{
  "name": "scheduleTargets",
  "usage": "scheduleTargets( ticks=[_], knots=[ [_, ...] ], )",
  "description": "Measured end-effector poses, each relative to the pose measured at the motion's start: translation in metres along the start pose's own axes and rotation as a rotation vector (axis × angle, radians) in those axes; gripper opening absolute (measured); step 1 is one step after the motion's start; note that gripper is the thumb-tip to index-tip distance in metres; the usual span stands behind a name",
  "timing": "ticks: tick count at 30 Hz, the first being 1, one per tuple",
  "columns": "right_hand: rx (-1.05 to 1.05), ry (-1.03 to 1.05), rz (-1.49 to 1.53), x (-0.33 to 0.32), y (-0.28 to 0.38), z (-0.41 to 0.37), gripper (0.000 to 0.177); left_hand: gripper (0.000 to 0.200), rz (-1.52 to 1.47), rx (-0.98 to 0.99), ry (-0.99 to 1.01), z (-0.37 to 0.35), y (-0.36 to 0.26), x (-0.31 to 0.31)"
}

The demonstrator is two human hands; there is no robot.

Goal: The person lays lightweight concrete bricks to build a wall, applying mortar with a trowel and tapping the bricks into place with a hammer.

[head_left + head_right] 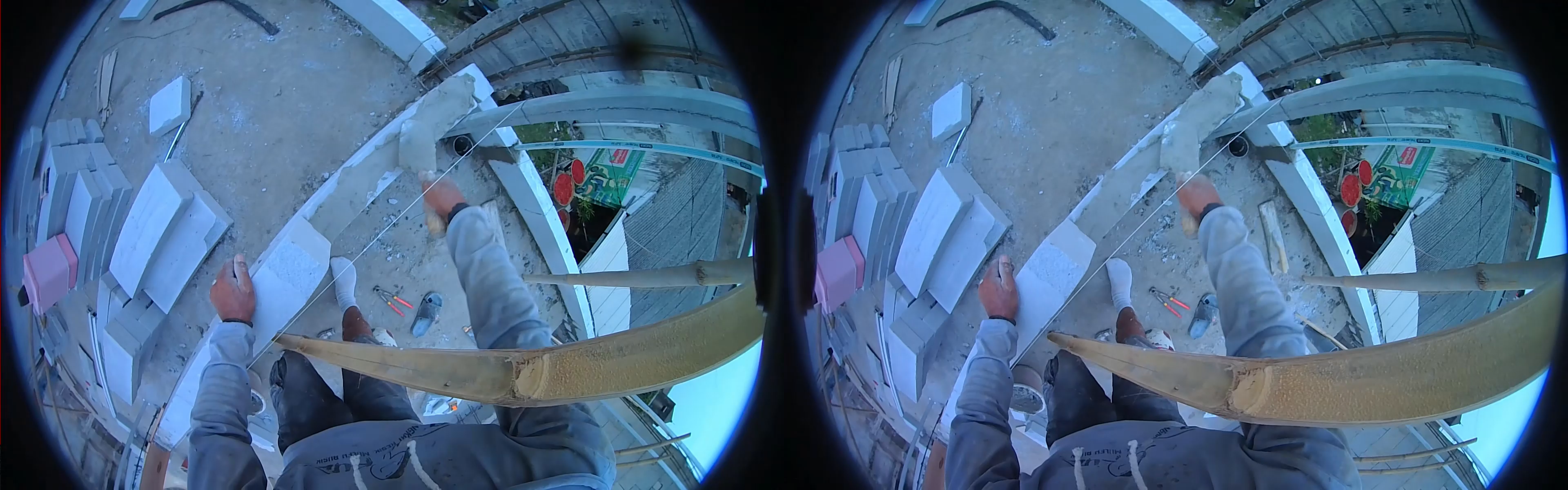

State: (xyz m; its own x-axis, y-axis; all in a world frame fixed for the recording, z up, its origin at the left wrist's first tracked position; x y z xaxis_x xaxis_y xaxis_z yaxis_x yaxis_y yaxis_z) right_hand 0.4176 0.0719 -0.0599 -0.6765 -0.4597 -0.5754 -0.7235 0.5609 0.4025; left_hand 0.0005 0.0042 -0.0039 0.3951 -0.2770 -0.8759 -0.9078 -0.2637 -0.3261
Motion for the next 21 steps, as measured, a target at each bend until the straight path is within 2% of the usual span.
scheduleTargets(
  ticks=[3,6,9,13,15,19,21],
  knots=[
    [-0.074,-0.074,0.029,0.042,0.006,-0.018,0.044,0.046,-0.007,-0.043,0.008,0.001,-0.001,0.000],
    [-0.029,-0.023,0.138,0.083,0.011,-0.042,0.042,0.042,-0.004,-0.029,0.039,0.001,-0.003,-0.002],
    [-0.067,0.003,0.040,0.136,-0.002,-0.063,0.042,0.041,-0.033,-0.022,0.031,0.000,-0.005,-0.004],
    [-0.023,0.048,-0.040,0.143,0.010,-0.097,0.042,0.041,-0.019,-0.033,0.019,-0.001,-0.007,-0.006],
    [-0.127,0.070,-0.181,0.143,0.002,-0.101,0.044,0.042,-0.025,-0.041,0.013,-0.001,-0.008,-0.006],
    [-0.170,0.109,-0.291,0.159,-0.017,-0.110,0.044,0.042,-0.020,-0.032,0.020,-0.002,-0.007,-0.006],
    [-0.179,0.210,-0.382,0.161,-0.022,-0.118,0.046,0.043,0.004,-0.040,0.019,-0.001,-0.009,-0.007]
  ],
)
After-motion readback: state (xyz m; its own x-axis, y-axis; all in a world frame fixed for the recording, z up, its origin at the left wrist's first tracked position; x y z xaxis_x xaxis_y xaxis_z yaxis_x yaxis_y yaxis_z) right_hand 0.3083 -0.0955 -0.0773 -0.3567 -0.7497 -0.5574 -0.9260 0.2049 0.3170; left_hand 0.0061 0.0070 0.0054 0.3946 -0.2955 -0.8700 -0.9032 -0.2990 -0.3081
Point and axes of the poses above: each hand's wrist, its own z-axis towards the middle knuckle, its own x-axis out of the palm, y = z × x, the point moved 1 cm from there along z, towards the middle knuckle, and after that the axes turned 5 degrees about y, right-handed, at the moved point
